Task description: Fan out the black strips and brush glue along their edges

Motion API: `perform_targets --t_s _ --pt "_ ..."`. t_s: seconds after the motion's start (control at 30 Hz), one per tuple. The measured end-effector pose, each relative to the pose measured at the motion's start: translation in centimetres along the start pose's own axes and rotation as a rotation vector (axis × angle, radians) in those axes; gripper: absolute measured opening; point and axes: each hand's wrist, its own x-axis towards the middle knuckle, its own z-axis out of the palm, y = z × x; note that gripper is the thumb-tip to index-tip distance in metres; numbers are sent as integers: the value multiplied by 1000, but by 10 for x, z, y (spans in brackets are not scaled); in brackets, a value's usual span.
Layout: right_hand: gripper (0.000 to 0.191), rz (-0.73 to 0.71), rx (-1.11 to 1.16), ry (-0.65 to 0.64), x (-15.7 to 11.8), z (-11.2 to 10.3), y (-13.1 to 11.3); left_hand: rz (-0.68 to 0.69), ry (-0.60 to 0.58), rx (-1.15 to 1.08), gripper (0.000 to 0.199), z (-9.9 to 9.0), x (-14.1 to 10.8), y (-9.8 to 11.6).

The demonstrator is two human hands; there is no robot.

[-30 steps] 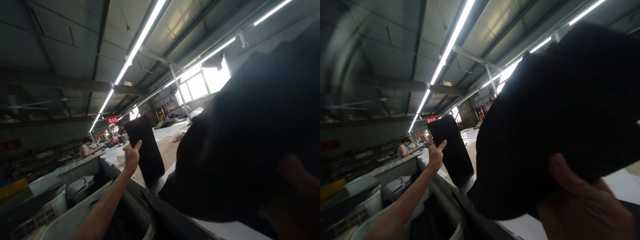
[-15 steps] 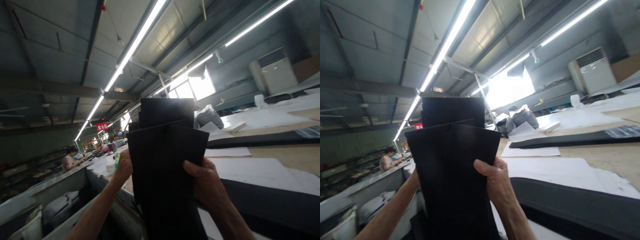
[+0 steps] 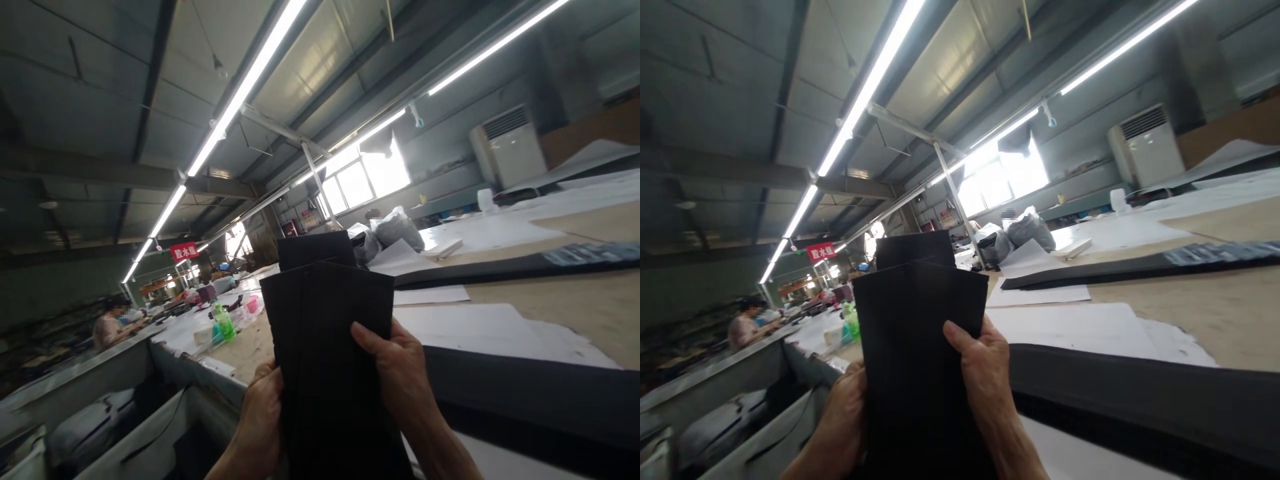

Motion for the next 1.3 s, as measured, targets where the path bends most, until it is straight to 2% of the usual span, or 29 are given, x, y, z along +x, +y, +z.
perform_targets --t_s 0.23,0.33,0.4,0.47,0.57,0.67,0.73,0.83,0.93,1.0,1.07,1.13,1.2,1.27,1.3 --pt "41 76 -119 -7 -2 -13 5 -114 -114 -127 37 4 5 -1" --pt "42 32 -190 33 -5 -16 9 -221 -206 -225 55 2 -6 -4" --pt "41 8 -233 22 -7 -15 12 -237 -247 -236 65 2 -16 -6" --pt "40 -43 -298 -10 -9 -13 15 -168 -205 -125 69 3 -25 -5" --pt "42 -168 -513 -32 -9 -10 19 -68 -110 92 70 5 -30 -3" --pt "51 -240 -735 -27 -11 -12 18 -107 -103 97 66 0 -25 -6" --pt "56 -178 -770 -75 -16 -17 15 -162 -86 36 66 -5 -21 -12" --pt "59 5 -622 -191 -32 -22 12 -204 -60 -28 58 -9 -18 -19" --pt "59 105 -308 -308 -49 -21 15 -194 -139 -83 50 1 -17 -13" --pt "50 194 -141 -362 -57 -18 18 -141 -197 -27 44 10 -15 -2" --pt "35 288 -85 -322 -60 -18 21 -40 -222 97 42 16 -12 6" --pt "24 327 -79 -229 -61 -22 20 14 -235 207 45 14 -9 6" --pt "22 293 -52 -134 -61 -31 15 -30 -319 287 51 0 -9 -6" --pt "20 220 -15 -42 -61 -44 5 -60 -509 418 54 -19 -9 -30" --pt "21 179 8 5 -61 -51 0 -32 -529 565 49 -28 -8 -44"
